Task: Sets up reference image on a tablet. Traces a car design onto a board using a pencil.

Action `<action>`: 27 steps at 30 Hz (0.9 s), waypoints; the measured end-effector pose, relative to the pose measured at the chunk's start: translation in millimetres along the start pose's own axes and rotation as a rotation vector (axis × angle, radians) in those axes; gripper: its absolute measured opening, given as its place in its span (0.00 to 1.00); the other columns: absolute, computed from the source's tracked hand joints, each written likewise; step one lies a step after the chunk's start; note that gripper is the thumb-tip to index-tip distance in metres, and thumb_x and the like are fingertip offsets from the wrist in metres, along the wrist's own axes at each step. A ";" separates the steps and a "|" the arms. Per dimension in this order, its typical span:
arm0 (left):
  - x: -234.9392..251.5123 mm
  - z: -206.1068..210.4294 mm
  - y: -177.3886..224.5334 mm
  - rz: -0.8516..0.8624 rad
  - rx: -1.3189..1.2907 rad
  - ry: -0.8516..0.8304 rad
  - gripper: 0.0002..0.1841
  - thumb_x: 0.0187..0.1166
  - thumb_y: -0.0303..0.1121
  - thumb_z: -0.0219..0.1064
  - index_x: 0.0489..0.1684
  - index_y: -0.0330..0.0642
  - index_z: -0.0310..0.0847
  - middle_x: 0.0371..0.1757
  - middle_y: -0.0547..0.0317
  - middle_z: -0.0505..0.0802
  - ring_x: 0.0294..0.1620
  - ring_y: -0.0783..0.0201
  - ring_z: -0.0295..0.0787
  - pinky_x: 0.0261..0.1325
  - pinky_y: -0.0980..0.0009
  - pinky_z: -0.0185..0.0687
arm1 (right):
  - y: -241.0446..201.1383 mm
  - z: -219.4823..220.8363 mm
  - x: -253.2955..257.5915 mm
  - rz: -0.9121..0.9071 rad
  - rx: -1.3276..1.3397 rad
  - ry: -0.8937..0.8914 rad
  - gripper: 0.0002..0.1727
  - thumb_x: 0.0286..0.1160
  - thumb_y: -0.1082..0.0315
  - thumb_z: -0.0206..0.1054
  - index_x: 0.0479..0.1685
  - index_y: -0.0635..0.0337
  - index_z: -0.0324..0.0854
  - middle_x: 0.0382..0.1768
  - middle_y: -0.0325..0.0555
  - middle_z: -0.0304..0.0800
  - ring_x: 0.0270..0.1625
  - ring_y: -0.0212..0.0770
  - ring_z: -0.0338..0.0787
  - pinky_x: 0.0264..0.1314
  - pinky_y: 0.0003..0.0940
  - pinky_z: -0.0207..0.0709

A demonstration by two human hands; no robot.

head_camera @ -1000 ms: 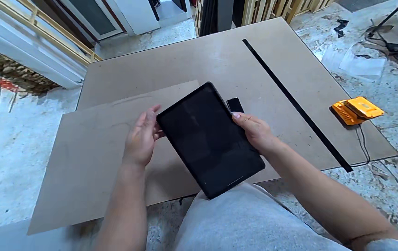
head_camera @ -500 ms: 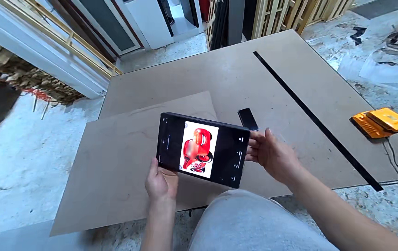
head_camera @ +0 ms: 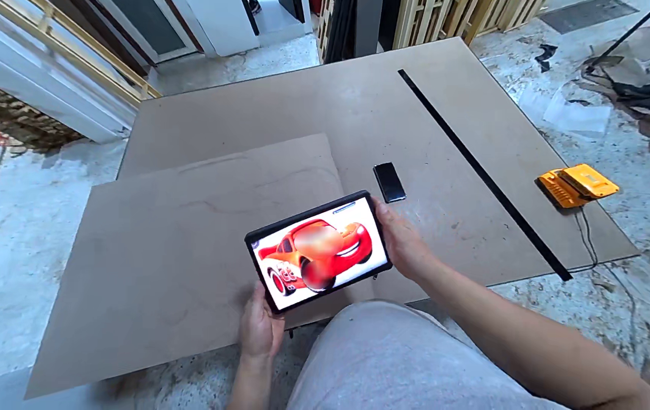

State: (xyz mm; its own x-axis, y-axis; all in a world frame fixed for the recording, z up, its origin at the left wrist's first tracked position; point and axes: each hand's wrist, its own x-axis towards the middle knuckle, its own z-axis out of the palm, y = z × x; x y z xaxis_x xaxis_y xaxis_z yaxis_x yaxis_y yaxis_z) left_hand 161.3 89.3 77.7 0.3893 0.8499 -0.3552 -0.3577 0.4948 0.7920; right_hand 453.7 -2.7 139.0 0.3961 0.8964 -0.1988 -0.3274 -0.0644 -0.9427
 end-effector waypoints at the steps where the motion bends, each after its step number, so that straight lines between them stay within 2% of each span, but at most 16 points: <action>1: 1.0 -13.5 0.1 -0.008 0.035 0.014 0.30 0.97 0.49 0.37 0.80 0.34 0.71 0.65 0.39 0.91 0.64 0.49 0.92 0.65 0.48 0.90 | 9.8 7.1 1.3 0.042 0.010 0.000 0.36 0.92 0.37 0.43 0.92 0.44 0.60 0.75 0.44 0.84 0.74 0.43 0.85 0.75 0.50 0.81; 5: 12.4 -70.1 7.4 -0.156 0.060 -0.025 0.30 0.97 0.49 0.36 0.79 0.36 0.72 0.65 0.39 0.91 0.65 0.48 0.91 0.69 0.48 0.87 | 53.4 34.6 11.4 0.192 -0.009 -0.015 0.34 0.92 0.38 0.45 0.91 0.43 0.63 0.68 0.45 0.89 0.68 0.43 0.90 0.69 0.49 0.85; 7: 27.3 -93.9 8.3 -0.207 0.033 -0.047 0.30 0.97 0.49 0.36 0.80 0.38 0.72 0.67 0.39 0.90 0.67 0.48 0.90 0.70 0.46 0.85 | 71.8 46.4 24.0 0.244 -0.042 -0.036 0.32 0.94 0.41 0.43 0.88 0.48 0.66 0.64 0.47 0.91 0.64 0.42 0.92 0.70 0.45 0.85; 8: 37.5 -102.0 6.4 -0.210 0.037 -0.023 0.29 0.97 0.48 0.37 0.80 0.39 0.72 0.68 0.40 0.90 0.68 0.48 0.89 0.70 0.46 0.85 | 80.9 50.9 32.8 0.275 -0.064 -0.047 0.32 0.95 0.43 0.43 0.86 0.51 0.68 0.62 0.47 0.92 0.63 0.41 0.92 0.70 0.44 0.85; 10: 59.8 -108.3 -3.3 -0.181 0.077 0.143 0.27 0.97 0.47 0.42 0.76 0.37 0.75 0.65 0.42 0.91 0.66 0.49 0.90 0.68 0.47 0.86 | 102.3 55.5 50.4 0.354 -0.108 -0.045 0.31 0.95 0.43 0.44 0.83 0.54 0.70 0.60 0.47 0.93 0.62 0.41 0.92 0.69 0.43 0.85; 12: 82.7 -113.4 -16.2 -0.159 0.160 0.305 0.25 0.95 0.48 0.49 0.72 0.35 0.78 0.63 0.43 0.92 0.64 0.50 0.91 0.67 0.46 0.87 | 126.2 53.2 63.4 0.421 -0.163 -0.029 0.32 0.94 0.41 0.47 0.83 0.54 0.71 0.62 0.48 0.92 0.64 0.41 0.91 0.71 0.45 0.84; 13: 94.6 -118.0 -22.1 -0.159 0.220 0.345 0.26 0.94 0.48 0.51 0.71 0.35 0.79 0.63 0.43 0.92 0.64 0.50 0.91 0.67 0.46 0.87 | 136.4 49.4 67.5 0.445 -0.192 -0.010 0.33 0.93 0.41 0.48 0.85 0.53 0.70 0.67 0.48 0.90 0.68 0.42 0.90 0.73 0.46 0.82; 16: 126.9 -132.5 -39.6 -0.177 0.367 0.368 0.27 0.93 0.51 0.54 0.69 0.34 0.81 0.64 0.42 0.91 0.66 0.50 0.90 0.70 0.46 0.85 | 154.1 28.8 63.9 0.511 -0.377 0.079 0.36 0.90 0.43 0.56 0.89 0.54 0.66 0.81 0.50 0.78 0.80 0.47 0.80 0.81 0.53 0.73; 17: 135.7 -134.9 -43.7 -0.183 0.405 0.373 0.28 0.92 0.52 0.54 0.68 0.33 0.81 0.63 0.41 0.91 0.64 0.50 0.90 0.69 0.46 0.85 | 156.3 19.3 57.6 0.519 -0.491 0.115 0.35 0.90 0.44 0.57 0.89 0.55 0.66 0.81 0.51 0.78 0.81 0.48 0.79 0.82 0.55 0.72; 19: 149.4 -139.4 -49.7 -0.205 0.465 0.393 0.28 0.92 0.53 0.54 0.68 0.35 0.82 0.62 0.41 0.92 0.63 0.49 0.91 0.68 0.45 0.85 | 163.9 -4.0 41.6 0.516 -0.788 0.232 0.30 0.89 0.48 0.59 0.83 0.56 0.74 0.71 0.52 0.87 0.73 0.51 0.86 0.77 0.60 0.76; 20: 155.7 -141.7 -52.6 -0.215 0.477 0.403 0.28 0.92 0.54 0.54 0.68 0.36 0.82 0.62 0.41 0.92 0.63 0.49 0.91 0.67 0.44 0.86 | 167.4 -16.0 33.1 0.513 -0.917 0.304 0.28 0.88 0.49 0.60 0.78 0.56 0.79 0.64 0.53 0.91 0.67 0.53 0.90 0.71 0.64 0.79; 22: 166.8 -141.5 -59.0 -0.224 0.475 0.414 0.27 0.92 0.53 0.55 0.69 0.37 0.81 0.62 0.42 0.92 0.63 0.49 0.91 0.67 0.43 0.85 | 170.8 -36.2 19.9 0.568 -1.064 0.407 0.25 0.86 0.49 0.61 0.67 0.59 0.84 0.50 0.57 0.92 0.55 0.60 0.91 0.58 0.69 0.81; 25: 181.3 -126.2 -69.2 -0.230 0.447 0.408 0.27 0.93 0.52 0.53 0.72 0.36 0.79 0.66 0.42 0.90 0.66 0.50 0.89 0.71 0.44 0.84 | 176.9 -54.9 15.4 0.781 -1.156 0.388 0.32 0.84 0.37 0.59 0.60 0.58 0.84 0.46 0.60 0.92 0.52 0.64 0.92 0.53 0.70 0.81; 27: 191.9 -107.3 -77.9 -0.220 0.412 0.417 0.27 0.93 0.51 0.53 0.72 0.36 0.79 0.65 0.42 0.91 0.65 0.52 0.90 0.70 0.47 0.85 | 186.7 -62.5 18.1 0.840 -1.202 0.334 0.35 0.81 0.32 0.58 0.59 0.57 0.84 0.45 0.60 0.92 0.52 0.64 0.92 0.52 0.70 0.82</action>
State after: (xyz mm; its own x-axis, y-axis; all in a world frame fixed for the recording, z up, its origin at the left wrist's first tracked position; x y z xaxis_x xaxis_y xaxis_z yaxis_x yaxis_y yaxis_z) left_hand 172.8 233.3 -105.5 0.0223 0.7766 -0.6295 0.0819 0.6262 0.7754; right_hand 453.3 -25.9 -57.4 0.6817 0.2891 -0.6721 0.2616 -0.9542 -0.1451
